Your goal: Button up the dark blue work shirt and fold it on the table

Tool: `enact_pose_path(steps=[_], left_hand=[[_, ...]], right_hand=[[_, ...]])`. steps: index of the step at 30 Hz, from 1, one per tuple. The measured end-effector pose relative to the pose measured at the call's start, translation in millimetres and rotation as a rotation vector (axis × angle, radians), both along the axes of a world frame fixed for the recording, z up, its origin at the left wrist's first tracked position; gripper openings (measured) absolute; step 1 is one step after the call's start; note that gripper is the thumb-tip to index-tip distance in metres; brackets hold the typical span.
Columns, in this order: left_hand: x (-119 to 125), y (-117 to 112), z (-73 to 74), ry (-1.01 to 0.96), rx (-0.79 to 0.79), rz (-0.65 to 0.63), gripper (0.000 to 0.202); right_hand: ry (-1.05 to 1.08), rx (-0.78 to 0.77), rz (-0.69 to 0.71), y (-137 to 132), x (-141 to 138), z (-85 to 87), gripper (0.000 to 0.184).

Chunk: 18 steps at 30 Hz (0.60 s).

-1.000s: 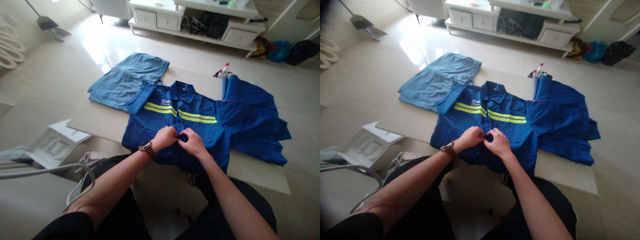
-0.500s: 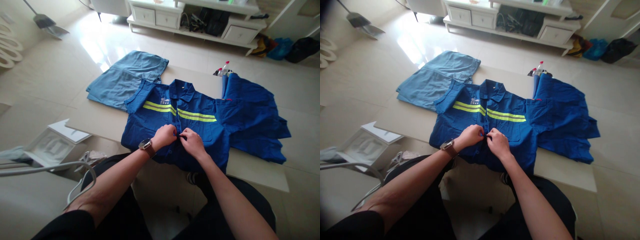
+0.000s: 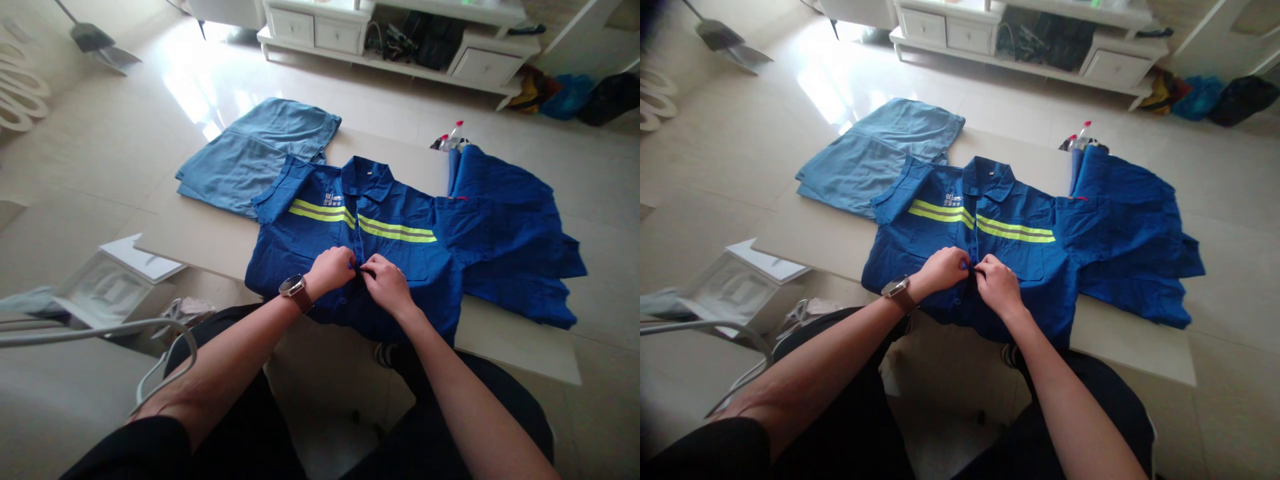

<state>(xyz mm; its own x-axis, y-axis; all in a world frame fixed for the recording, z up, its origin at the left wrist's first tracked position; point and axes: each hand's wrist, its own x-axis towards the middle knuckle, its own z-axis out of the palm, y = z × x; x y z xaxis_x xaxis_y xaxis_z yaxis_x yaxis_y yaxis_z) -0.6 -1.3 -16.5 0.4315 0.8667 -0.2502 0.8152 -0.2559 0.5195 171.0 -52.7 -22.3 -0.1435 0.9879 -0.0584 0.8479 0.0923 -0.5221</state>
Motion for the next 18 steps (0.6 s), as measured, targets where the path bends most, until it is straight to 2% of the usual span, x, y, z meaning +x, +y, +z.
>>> enact_pose_path(steps=[11, 18], left_hand=[[0.2, 2.0, -5.0, -0.041, 0.032, -0.024, 0.023], [0.8, 2.7, -2.0, -0.039, 0.007, -0.033, 0.025]], right_hand=[[0.056, -0.023, -0.022, 2.6, 2.6, -3.0, 0.021], [0.079, -0.032, -0.056, 3.3, 3.0, -4.3, 0.02]])
